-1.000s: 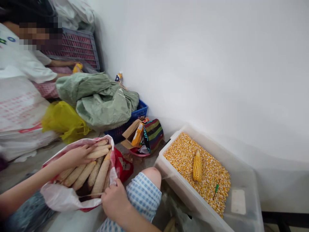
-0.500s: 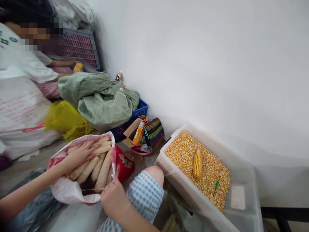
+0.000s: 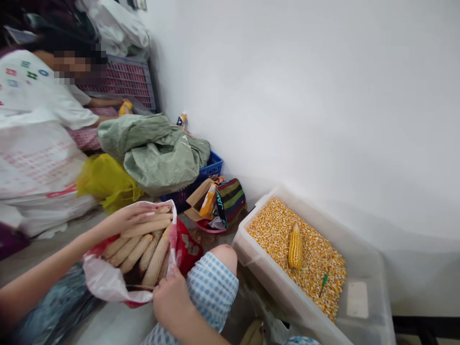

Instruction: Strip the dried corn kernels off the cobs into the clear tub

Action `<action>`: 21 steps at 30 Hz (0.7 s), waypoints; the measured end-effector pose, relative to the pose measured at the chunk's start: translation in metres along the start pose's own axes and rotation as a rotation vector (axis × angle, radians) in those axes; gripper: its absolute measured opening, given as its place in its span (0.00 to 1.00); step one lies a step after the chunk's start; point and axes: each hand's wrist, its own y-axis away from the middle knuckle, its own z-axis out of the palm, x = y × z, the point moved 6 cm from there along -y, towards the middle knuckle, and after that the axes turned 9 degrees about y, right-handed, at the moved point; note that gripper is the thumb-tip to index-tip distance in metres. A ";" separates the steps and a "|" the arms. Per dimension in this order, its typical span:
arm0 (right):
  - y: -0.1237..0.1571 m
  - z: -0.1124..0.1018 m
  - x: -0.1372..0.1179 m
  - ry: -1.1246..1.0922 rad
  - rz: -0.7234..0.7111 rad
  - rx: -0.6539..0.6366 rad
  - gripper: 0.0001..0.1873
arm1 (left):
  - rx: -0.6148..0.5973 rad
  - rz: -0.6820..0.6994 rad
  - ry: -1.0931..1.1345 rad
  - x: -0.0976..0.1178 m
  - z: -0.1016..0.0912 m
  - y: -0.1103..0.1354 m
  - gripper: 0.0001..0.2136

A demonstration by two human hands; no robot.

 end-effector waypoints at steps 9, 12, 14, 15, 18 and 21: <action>-0.005 -0.001 0.004 -0.017 0.082 -0.029 0.06 | -0.341 -0.373 -0.343 -0.090 -0.016 0.025 0.24; -0.008 -0.003 0.008 -0.005 0.076 -0.032 0.06 | -0.336 -0.316 -0.393 -0.085 -0.022 0.013 0.25; -0.008 -0.006 0.012 -0.009 0.084 -0.027 0.06 | -0.320 -0.295 -0.408 -0.080 -0.025 0.007 0.24; -0.009 -0.007 0.013 -0.010 0.086 -0.022 0.06 | -0.312 -0.291 -0.417 -0.078 -0.026 0.006 0.23; -0.010 -0.009 0.016 -0.013 0.070 -0.012 0.05 | -0.308 -0.312 -0.445 -0.074 -0.029 0.007 0.20; -0.013 -0.009 0.018 -0.010 0.076 0.001 0.05 | -0.132 -0.273 -0.399 -0.054 -0.031 0.009 0.18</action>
